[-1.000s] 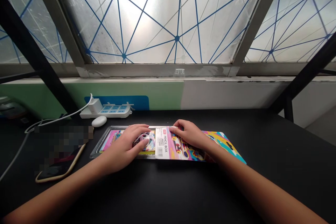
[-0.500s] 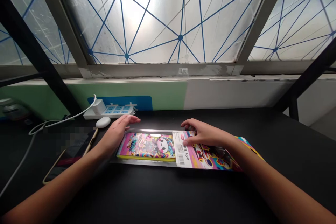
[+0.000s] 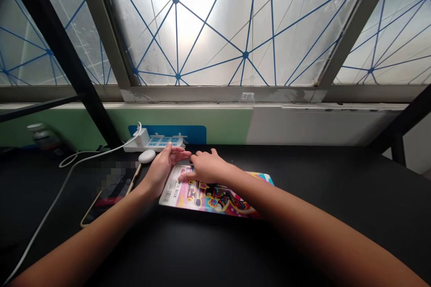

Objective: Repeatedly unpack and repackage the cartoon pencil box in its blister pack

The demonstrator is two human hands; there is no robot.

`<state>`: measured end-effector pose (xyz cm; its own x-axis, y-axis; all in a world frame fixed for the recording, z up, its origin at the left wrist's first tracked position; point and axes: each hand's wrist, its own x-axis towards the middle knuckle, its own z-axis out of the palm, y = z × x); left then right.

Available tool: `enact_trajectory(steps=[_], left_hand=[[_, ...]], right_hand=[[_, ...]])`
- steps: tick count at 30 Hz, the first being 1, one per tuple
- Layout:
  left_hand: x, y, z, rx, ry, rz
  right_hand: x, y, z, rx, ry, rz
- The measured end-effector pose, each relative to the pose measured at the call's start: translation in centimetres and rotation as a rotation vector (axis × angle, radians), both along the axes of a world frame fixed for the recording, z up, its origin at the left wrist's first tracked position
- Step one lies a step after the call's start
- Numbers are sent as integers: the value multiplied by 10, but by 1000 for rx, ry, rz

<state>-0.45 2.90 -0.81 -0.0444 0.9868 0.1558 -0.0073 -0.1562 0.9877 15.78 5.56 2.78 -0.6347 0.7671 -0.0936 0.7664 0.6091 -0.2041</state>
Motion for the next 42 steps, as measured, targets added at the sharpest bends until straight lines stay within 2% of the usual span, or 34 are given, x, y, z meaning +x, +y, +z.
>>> enact_trajectory(steps=[3,5,8,10,13,15,19,25,27,31,34,37,42], left_hand=[[-2,0,1,52,128,8],[-5,-2,2,102,255,-8],[-7,-9,2,206,501,-93],[-6,-15,2,267,658,-170],[-1,-23,2,302,817,-251],[2,-26,3,301,867,-266],[2,-24,4,251,836,-231],[-1,-11,-3,134,567,-82],[0,-7,-5,109,436,-52],[2,-4,-4,3,24,-50],[3,-4,-3,-27,-80,-55],[3,-5,-4,5,25,-45],[3,-9,-6,176,621,-96]], right_hand=[[-15,-7,-5,101,15,13],[-7,-16,-7,162,30,2],[28,-33,-11,219,64,-25],[57,-44,-15,206,99,-60],[94,-55,-23,152,126,-188],[107,-58,-28,119,140,-273],[112,-57,-31,100,155,-282],[112,-55,-29,56,179,-244],[115,-55,-29,43,164,-242],[116,-55,-30,27,116,-240],[109,-54,-30,22,75,-231],[96,-53,-29,33,58,-208],[80,-53,-26,74,123,-188]])
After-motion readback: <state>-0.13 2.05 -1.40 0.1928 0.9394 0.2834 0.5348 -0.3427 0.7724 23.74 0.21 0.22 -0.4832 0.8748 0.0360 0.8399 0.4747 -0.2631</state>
